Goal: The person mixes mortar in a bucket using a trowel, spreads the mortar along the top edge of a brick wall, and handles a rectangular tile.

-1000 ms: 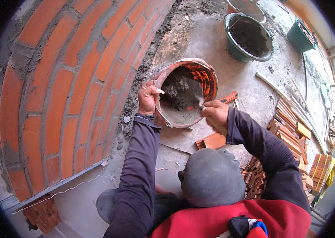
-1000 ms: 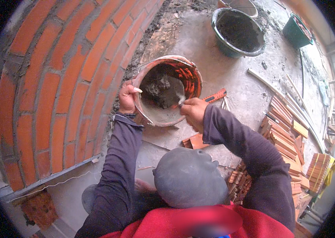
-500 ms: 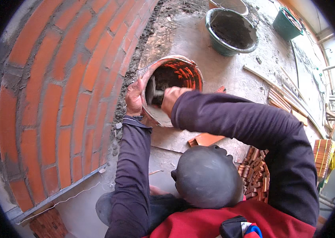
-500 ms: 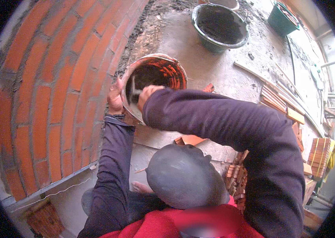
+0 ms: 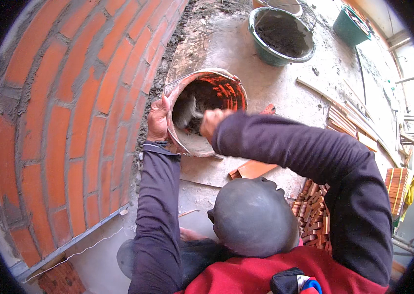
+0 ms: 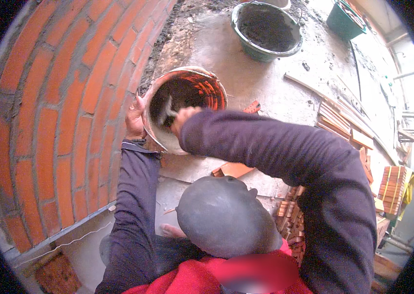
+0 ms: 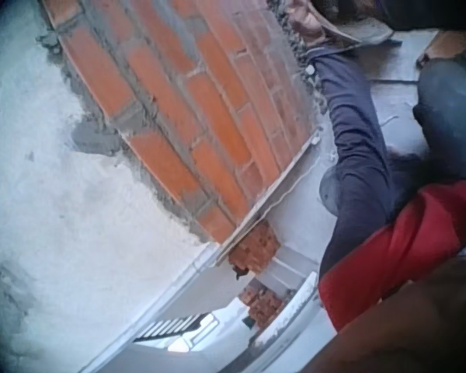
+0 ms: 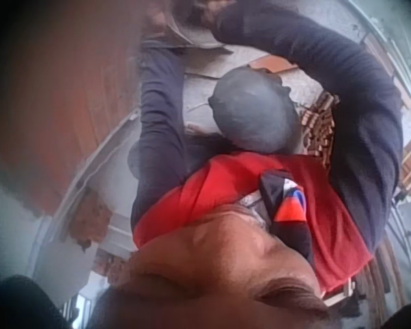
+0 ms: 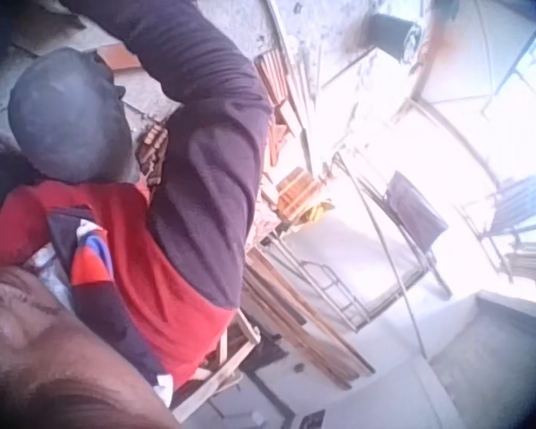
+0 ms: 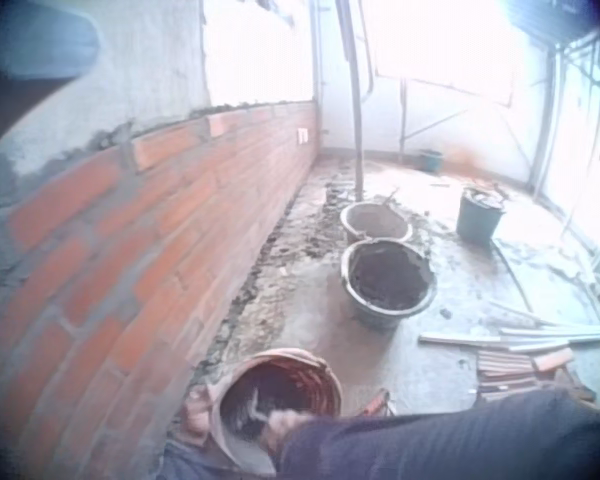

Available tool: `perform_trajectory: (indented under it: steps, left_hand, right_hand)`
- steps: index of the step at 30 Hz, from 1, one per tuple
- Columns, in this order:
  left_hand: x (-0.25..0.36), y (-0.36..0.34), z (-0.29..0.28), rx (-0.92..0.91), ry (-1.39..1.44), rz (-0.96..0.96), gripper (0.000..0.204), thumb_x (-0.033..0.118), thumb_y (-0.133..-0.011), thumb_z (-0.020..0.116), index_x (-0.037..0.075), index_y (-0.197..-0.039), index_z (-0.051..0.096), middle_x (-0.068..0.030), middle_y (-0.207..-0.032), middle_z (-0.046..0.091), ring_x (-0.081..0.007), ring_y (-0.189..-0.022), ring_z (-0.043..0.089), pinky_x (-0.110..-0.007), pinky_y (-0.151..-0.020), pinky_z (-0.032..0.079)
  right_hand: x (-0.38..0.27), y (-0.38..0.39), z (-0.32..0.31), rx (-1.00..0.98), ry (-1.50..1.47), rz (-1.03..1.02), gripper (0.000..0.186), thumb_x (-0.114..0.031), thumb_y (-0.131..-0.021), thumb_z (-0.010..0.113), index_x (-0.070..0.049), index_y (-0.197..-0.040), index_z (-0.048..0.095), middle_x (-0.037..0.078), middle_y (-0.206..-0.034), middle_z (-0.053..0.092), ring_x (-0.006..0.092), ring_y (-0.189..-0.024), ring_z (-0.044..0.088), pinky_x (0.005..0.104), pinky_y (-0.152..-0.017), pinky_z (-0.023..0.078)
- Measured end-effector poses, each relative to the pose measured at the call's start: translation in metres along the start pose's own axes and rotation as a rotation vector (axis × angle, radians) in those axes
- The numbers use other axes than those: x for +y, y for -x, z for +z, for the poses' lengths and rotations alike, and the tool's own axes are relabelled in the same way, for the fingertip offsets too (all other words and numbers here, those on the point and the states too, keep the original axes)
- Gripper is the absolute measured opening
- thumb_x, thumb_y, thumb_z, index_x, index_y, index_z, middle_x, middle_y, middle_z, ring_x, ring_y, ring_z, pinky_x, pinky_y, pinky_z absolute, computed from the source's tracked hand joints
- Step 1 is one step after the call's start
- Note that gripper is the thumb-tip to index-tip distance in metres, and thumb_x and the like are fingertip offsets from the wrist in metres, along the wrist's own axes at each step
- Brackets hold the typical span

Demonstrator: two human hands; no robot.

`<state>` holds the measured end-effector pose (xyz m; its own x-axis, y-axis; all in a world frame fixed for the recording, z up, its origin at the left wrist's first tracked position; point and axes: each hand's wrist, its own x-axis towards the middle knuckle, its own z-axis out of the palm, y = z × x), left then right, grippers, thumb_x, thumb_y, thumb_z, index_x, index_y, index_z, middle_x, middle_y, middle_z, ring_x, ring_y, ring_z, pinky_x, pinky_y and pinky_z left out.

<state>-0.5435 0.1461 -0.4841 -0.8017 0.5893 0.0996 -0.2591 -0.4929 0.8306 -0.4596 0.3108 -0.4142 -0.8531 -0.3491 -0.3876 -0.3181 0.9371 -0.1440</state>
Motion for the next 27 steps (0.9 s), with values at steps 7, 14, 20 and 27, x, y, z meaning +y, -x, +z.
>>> perform_trajectory:
  steps: [7, 14, 20, 27]
  left_hand:
    - [-0.016, 0.01, -0.037, 0.205, 0.011, 0.033, 0.051, 0.034, -0.099, 0.048, -0.01, -0.124, 0.055, -0.0131, -0.122, 0.06, -0.0168, -0.113, 0.055, -0.031, -0.099, 0.041]
    - [-0.014, -0.001, -0.004, 0.041, -0.047, -0.011, 0.05, 0.035, -0.099, 0.049, -0.009, -0.122, 0.056, -0.0118, -0.119, 0.062, -0.0175, -0.111, 0.056, -0.032, -0.1, 0.04]
    - [-0.02, -0.003, 0.003, 0.197, -0.124, 0.094, 0.044, 0.034, -0.1, 0.049, -0.006, -0.11, 0.064, -0.0032, -0.099, 0.066, -0.0068, -0.088, 0.055, -0.023, -0.082, 0.041]
    - [-0.028, -0.002, -0.015, 0.108, -0.119, 0.123, 0.048, 0.035, -0.099, 0.049, -0.007, -0.121, 0.059, -0.011, -0.116, 0.064, -0.0168, -0.109, 0.058, -0.03, -0.097, 0.042]
  right_hand:
    - [0.041, 0.014, -0.008, -0.291, -0.108, 0.086, 0.027, -0.016, -0.083, 0.055, -0.002, -0.103, 0.067, 0.023, -0.095, 0.068, 0.0365, -0.091, 0.068, 0.0461, -0.079, 0.054]
    - [0.072, -0.019, 0.009, -0.069, -0.115, 0.162, 0.026, -0.027, -0.09, 0.053, -0.006, -0.093, 0.068, 0.019, -0.085, 0.068, 0.0372, -0.082, 0.068, 0.0467, -0.073, 0.054]
    - [0.048, 0.008, 0.048, -0.185, -0.141, 0.059, 0.022, -0.016, -0.085, 0.052, 0.001, -0.09, 0.066, 0.027, -0.081, 0.066, 0.0402, -0.081, 0.068, 0.0477, -0.071, 0.056]
    - [0.071, 0.012, 0.01, 0.042, -0.257, 0.239, 0.027, -0.022, -0.09, 0.049, -0.001, -0.09, 0.066, 0.026, -0.08, 0.066, 0.0416, -0.078, 0.067, 0.0504, -0.071, 0.053]
